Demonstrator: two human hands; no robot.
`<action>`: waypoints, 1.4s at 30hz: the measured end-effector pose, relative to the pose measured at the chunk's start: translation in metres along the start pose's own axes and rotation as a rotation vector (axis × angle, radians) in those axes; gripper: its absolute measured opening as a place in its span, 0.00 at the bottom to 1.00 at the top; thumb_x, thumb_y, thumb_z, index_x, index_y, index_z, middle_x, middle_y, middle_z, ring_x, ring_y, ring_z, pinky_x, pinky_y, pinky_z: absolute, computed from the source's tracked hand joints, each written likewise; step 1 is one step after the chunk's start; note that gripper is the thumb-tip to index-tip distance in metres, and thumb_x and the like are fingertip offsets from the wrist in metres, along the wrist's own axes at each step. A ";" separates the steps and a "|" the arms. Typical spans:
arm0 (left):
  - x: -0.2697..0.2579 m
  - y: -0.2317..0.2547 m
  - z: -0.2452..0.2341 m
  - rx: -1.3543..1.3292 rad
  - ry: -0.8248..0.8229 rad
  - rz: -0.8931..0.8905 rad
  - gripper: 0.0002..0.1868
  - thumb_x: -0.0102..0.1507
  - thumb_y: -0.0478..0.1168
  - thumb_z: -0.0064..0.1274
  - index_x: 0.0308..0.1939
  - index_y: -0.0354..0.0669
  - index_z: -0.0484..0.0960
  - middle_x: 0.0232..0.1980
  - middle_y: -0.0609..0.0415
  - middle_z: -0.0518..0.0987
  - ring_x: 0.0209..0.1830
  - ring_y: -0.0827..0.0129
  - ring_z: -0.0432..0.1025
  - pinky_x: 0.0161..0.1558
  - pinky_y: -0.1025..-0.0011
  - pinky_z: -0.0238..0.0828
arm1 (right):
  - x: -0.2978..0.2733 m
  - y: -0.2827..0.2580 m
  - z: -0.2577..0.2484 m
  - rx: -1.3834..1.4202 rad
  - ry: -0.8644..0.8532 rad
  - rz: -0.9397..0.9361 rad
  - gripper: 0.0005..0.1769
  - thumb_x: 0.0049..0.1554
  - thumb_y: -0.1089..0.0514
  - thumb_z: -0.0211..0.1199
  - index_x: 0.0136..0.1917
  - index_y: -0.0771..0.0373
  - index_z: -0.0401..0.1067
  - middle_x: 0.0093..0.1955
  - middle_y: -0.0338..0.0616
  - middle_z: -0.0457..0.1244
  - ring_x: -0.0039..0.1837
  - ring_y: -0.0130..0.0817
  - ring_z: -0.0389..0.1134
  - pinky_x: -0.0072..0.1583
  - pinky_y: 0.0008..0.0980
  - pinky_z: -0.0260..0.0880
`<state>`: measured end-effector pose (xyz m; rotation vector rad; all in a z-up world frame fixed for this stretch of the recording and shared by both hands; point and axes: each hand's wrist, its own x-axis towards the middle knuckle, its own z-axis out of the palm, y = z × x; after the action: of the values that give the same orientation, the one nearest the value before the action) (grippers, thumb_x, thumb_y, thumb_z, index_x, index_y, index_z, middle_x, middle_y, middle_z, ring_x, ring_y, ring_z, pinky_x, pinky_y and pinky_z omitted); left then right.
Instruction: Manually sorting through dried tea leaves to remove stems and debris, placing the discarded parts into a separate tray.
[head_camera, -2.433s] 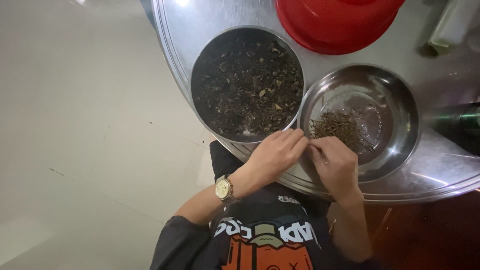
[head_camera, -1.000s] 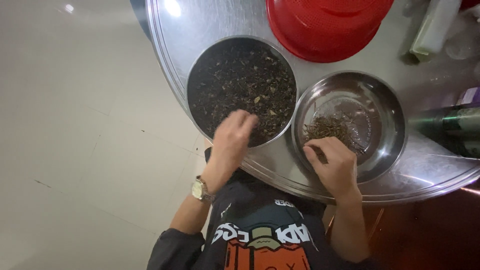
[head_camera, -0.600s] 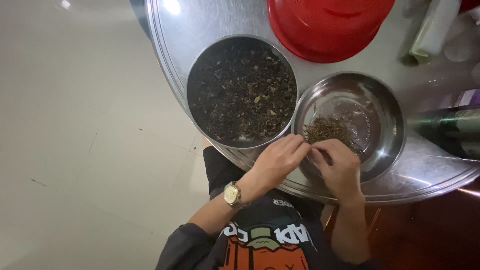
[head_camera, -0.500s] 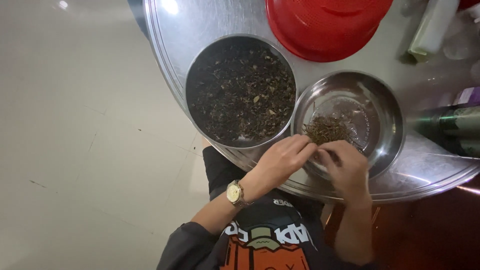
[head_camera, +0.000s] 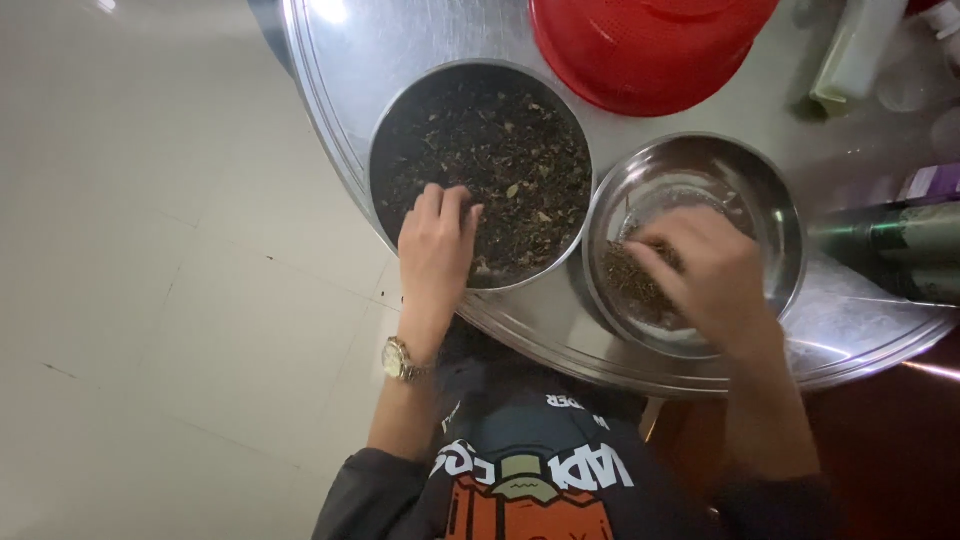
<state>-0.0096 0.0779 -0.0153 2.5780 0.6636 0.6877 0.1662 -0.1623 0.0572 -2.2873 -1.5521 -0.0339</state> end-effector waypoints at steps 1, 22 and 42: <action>0.002 -0.003 0.001 0.077 0.014 0.002 0.08 0.66 0.40 0.58 0.44 0.40 0.77 0.40 0.53 0.72 0.35 0.62 0.71 0.34 0.67 0.68 | 0.018 -0.009 0.005 0.002 -0.027 -0.040 0.06 0.62 0.57 0.69 0.48 0.62 0.78 0.47 0.49 0.72 0.52 0.40 0.74 0.55 0.33 0.75; 0.025 -0.015 0.024 0.192 -0.024 -0.006 0.10 0.60 0.40 0.63 0.33 0.42 0.77 0.38 0.57 0.68 0.38 0.68 0.69 0.37 0.76 0.65 | 0.136 -0.027 0.099 -0.212 -0.154 -0.296 0.06 0.60 0.56 0.68 0.46 0.60 0.76 0.41 0.38 0.65 0.48 0.29 0.69 0.46 0.22 0.73; 0.028 -0.017 0.025 0.216 0.057 -0.023 0.16 0.59 0.50 0.66 0.30 0.46 0.76 0.35 0.61 0.68 0.37 0.71 0.66 0.36 0.75 0.64 | 0.088 -0.018 0.058 0.118 -0.079 -0.199 0.07 0.65 0.55 0.62 0.49 0.59 0.75 0.41 0.40 0.68 0.49 0.35 0.70 0.52 0.30 0.72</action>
<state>0.0194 0.1007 -0.0331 2.7504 0.8255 0.7197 0.1731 -0.0599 0.0290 -2.0610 -1.7677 0.0943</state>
